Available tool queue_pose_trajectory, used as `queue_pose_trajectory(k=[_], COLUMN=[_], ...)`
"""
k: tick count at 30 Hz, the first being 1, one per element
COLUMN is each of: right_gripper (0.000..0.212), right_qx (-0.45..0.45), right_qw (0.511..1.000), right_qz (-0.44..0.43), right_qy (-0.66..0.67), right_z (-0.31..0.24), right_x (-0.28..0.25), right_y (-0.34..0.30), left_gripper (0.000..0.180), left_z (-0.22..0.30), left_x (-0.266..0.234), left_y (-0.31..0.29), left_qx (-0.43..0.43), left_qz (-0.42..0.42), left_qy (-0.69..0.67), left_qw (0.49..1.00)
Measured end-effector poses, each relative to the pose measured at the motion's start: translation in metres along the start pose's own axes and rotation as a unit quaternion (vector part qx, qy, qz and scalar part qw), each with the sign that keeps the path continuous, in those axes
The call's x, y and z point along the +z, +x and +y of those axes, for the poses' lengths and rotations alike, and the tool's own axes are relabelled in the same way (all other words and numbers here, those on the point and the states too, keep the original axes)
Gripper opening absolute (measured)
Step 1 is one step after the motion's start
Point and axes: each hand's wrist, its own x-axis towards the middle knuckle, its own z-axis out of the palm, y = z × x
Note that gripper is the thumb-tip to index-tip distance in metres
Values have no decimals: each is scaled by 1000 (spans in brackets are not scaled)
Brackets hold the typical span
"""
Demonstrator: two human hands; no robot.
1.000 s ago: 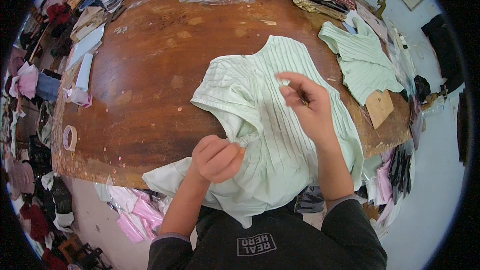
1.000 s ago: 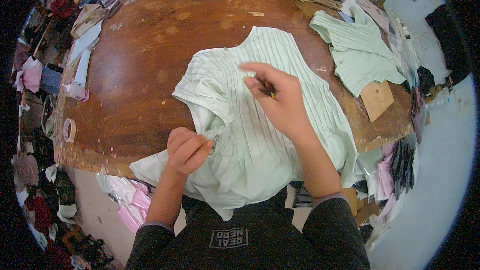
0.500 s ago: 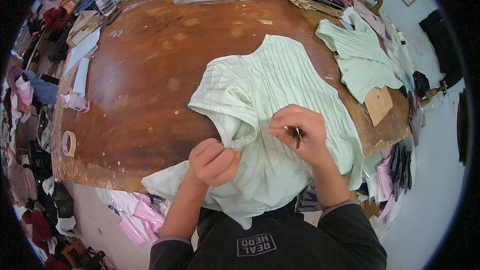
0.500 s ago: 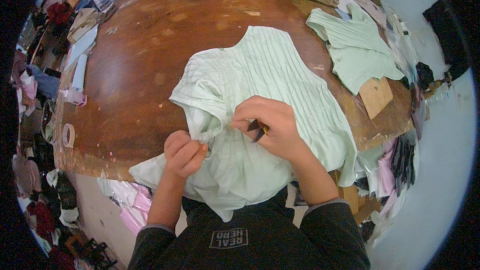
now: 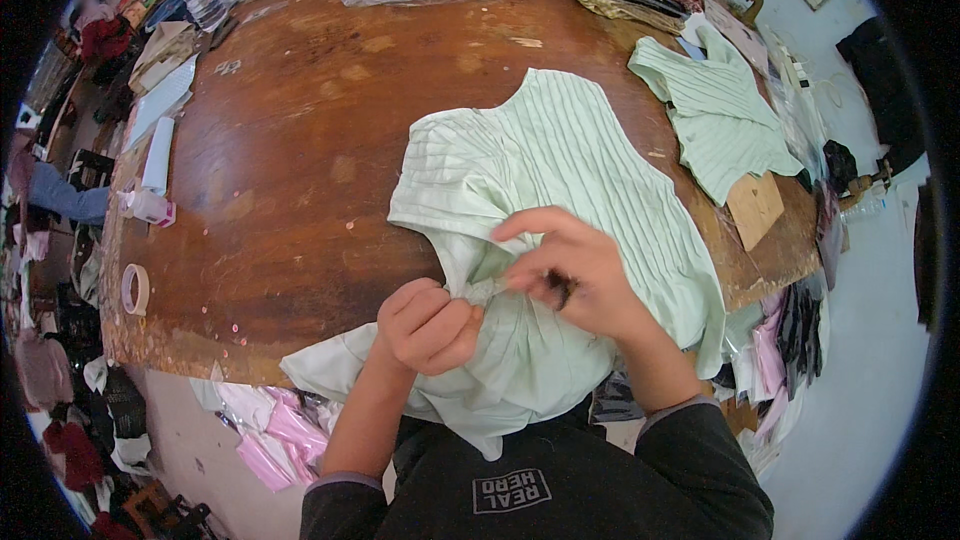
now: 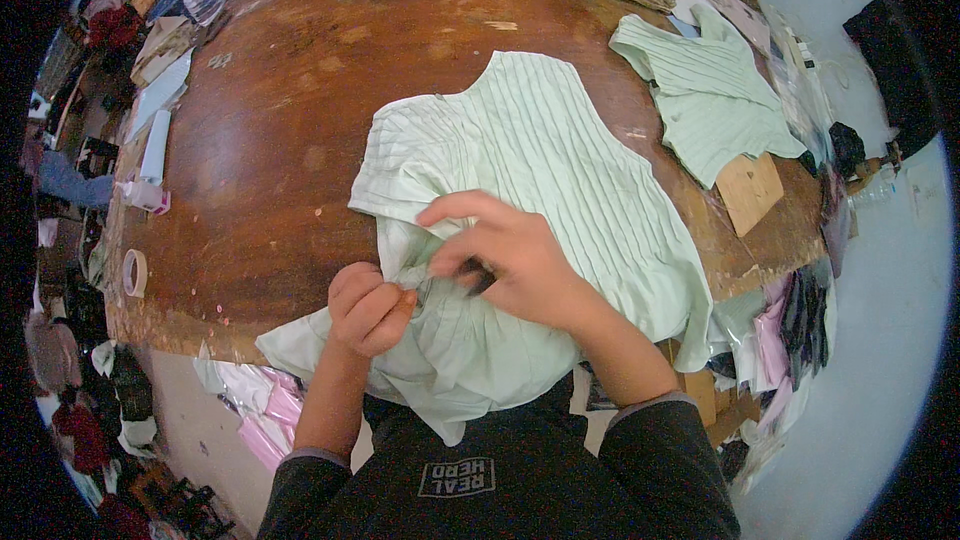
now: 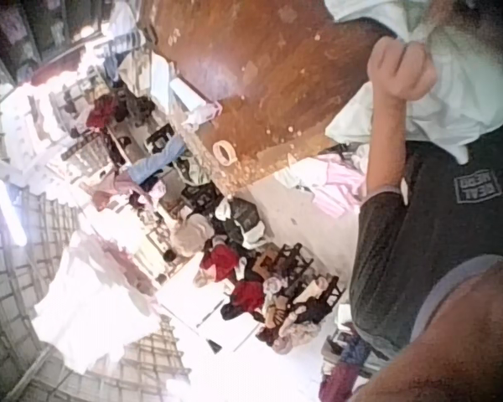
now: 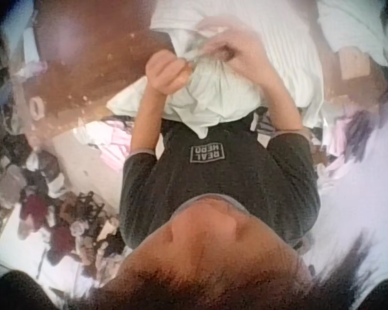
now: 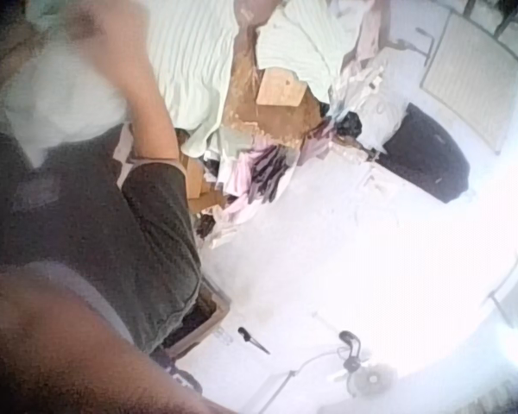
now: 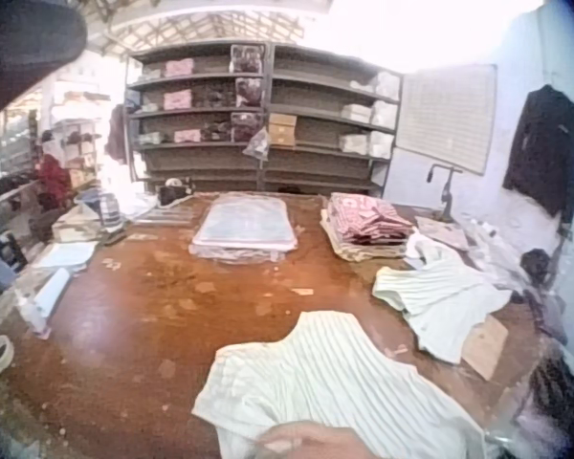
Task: The person uses small scissors to trim loose threads and excess fabric from the edges of a light green pleated garment laid on a wooden worktable. The garment is repositioned once during the process to access different areas.
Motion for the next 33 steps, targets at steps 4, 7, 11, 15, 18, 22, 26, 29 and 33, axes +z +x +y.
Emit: queue_pose_trajectory(k=[4,7,11,15,18,22,26,29,33], right_gripper=[7,5,17,24,25,30,31,45,43], right_qx=[95,62,74,33,18,30,116,137,164], right_qw=[986,990,996,998,998,993,993,991,986], right_qz=[131,104,51,43,62,116,22,4,15], right_qy=[44,77,23,-9,-10,-14,6,-9,38], right_z=[4,15,-4,0,11,23,-10,2,7], right_x=[-8,-3,-3,7,12,7,24,42,48], right_y=[-4,-10,-2,-1,-6,-3,2,-5,-10], left_gripper=[24,25,26,25,24,17,11,23,37], left_z=[-4,-6,-5,-6,-7,-3,-5,-1,-1], left_x=[-1,3,3,4,7,0,5,7,4], left_y=[-7,-9,-11,-11,-13,-7,-18,-13,-5], left_qx=[-36,-68,-88,-92,-97,-271,-419,-465,-506], left_qz=[20,43,52,57,68,-6,24,90,121], left_qy=[-15,-34,-36,-45,-57,-48,-97,-267,-381], left_qw=[999,996,994,993,991,961,902,839,765])
